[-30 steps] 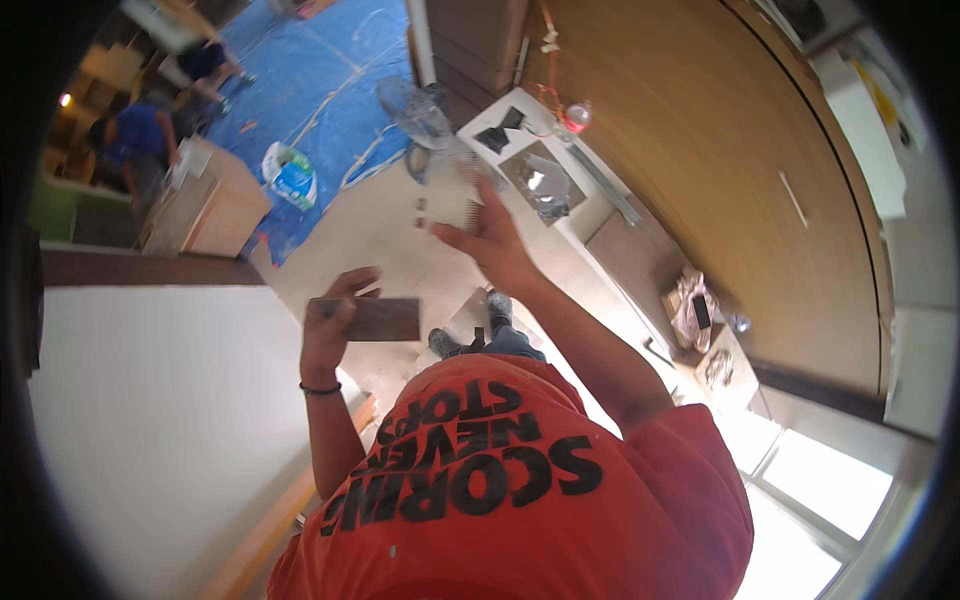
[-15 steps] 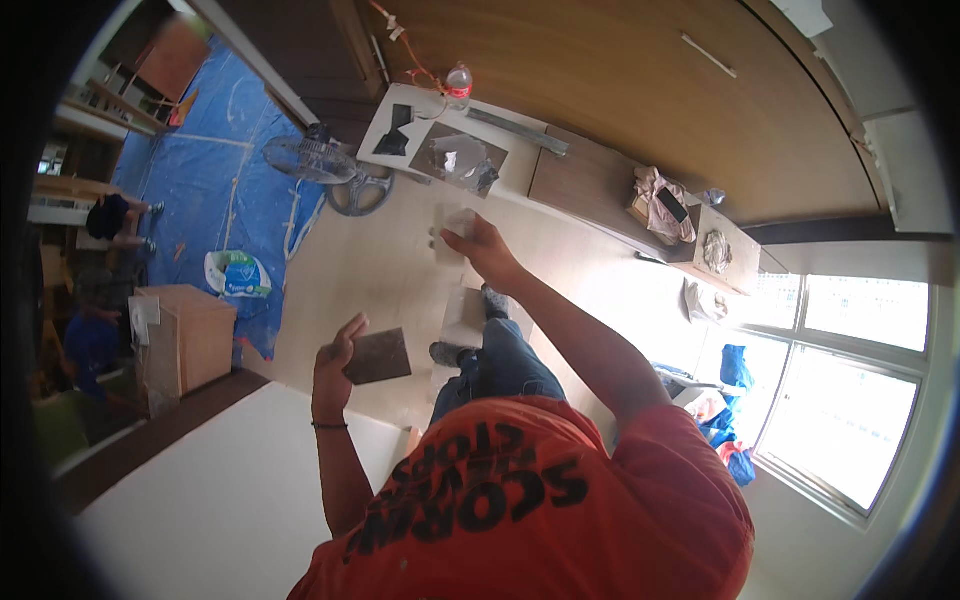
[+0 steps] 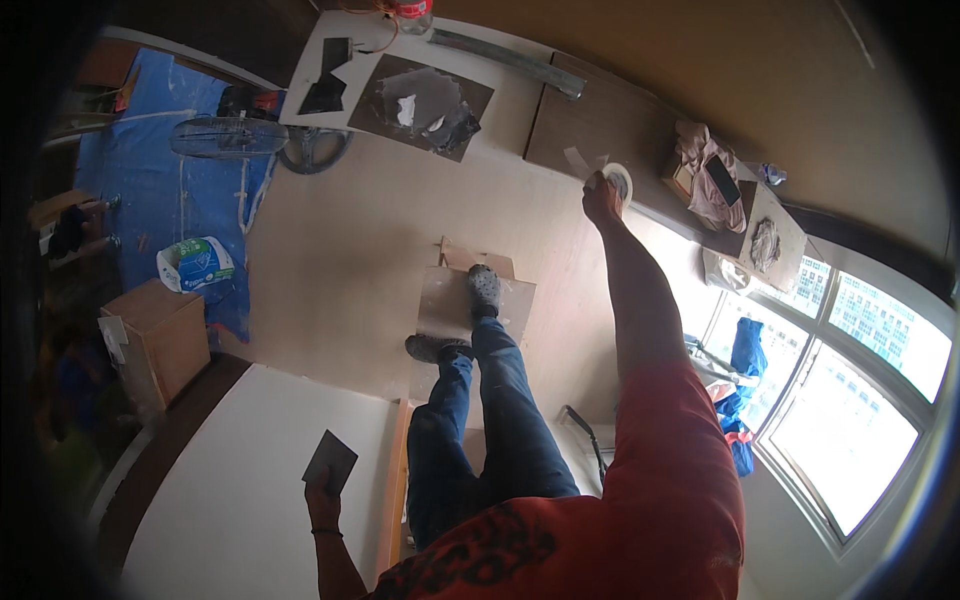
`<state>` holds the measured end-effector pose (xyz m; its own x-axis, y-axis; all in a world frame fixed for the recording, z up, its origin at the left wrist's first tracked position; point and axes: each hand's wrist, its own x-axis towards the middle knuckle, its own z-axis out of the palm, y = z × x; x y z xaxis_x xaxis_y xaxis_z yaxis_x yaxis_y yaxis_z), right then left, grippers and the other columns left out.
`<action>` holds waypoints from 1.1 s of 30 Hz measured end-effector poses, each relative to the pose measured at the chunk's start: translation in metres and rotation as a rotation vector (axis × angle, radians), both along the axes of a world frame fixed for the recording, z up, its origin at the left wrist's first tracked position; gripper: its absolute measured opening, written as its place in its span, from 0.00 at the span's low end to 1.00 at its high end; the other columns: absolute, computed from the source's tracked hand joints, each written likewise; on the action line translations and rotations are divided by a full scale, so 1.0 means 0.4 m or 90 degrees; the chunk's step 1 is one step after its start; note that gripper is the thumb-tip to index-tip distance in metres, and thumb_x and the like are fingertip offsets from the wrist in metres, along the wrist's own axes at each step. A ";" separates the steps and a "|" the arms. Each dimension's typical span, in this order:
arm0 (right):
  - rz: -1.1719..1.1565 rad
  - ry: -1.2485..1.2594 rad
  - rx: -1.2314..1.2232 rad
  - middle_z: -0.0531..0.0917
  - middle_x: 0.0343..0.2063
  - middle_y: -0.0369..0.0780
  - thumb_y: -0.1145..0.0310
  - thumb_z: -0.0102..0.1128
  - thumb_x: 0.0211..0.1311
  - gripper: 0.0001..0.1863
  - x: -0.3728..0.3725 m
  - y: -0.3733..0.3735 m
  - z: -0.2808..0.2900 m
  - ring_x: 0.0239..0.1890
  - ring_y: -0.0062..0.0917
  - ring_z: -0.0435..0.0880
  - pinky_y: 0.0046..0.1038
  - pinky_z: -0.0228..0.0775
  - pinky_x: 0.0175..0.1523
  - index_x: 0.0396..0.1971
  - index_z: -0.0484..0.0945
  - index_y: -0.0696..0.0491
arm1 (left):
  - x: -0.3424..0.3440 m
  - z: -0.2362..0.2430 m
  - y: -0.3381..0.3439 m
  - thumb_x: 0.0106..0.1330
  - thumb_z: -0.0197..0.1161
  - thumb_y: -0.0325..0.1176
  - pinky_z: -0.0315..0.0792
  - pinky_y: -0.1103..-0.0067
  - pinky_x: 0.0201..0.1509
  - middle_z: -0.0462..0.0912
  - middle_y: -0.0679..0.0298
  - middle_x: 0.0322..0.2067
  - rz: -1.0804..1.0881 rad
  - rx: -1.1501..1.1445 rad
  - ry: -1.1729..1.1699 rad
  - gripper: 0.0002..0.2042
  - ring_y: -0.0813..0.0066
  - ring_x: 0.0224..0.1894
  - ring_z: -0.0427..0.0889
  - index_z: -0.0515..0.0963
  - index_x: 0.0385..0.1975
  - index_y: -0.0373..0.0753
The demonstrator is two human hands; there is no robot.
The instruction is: The person applies mesh joint tape to ceiling seams and smooths it with a putty knife. They repeatedly load compound onto the knife, press the tape into the seam, and scrape the surface flat. The room is under renovation with blue floor protection and other workers visible in the background.
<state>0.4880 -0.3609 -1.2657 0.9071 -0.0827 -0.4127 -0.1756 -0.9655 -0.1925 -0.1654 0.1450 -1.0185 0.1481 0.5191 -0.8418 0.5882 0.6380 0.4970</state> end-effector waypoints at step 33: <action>-0.643 0.189 0.563 0.84 0.48 0.49 0.65 0.61 0.73 0.23 -0.807 -0.153 -0.028 0.39 0.35 0.89 0.34 0.83 0.48 0.62 0.67 0.56 | 1.615 -0.954 -0.029 0.70 0.52 0.31 0.67 0.55 0.64 0.74 0.60 0.54 -1.104 1.064 -0.122 0.21 0.59 0.60 0.74 0.72 0.64 0.41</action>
<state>0.1653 -0.4220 -1.2770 0.4795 -0.2579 -0.8388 -0.8640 0.0283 -0.5027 0.4805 0.1334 -1.4002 0.9856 -0.1642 0.0408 -0.1623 -0.9856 -0.0472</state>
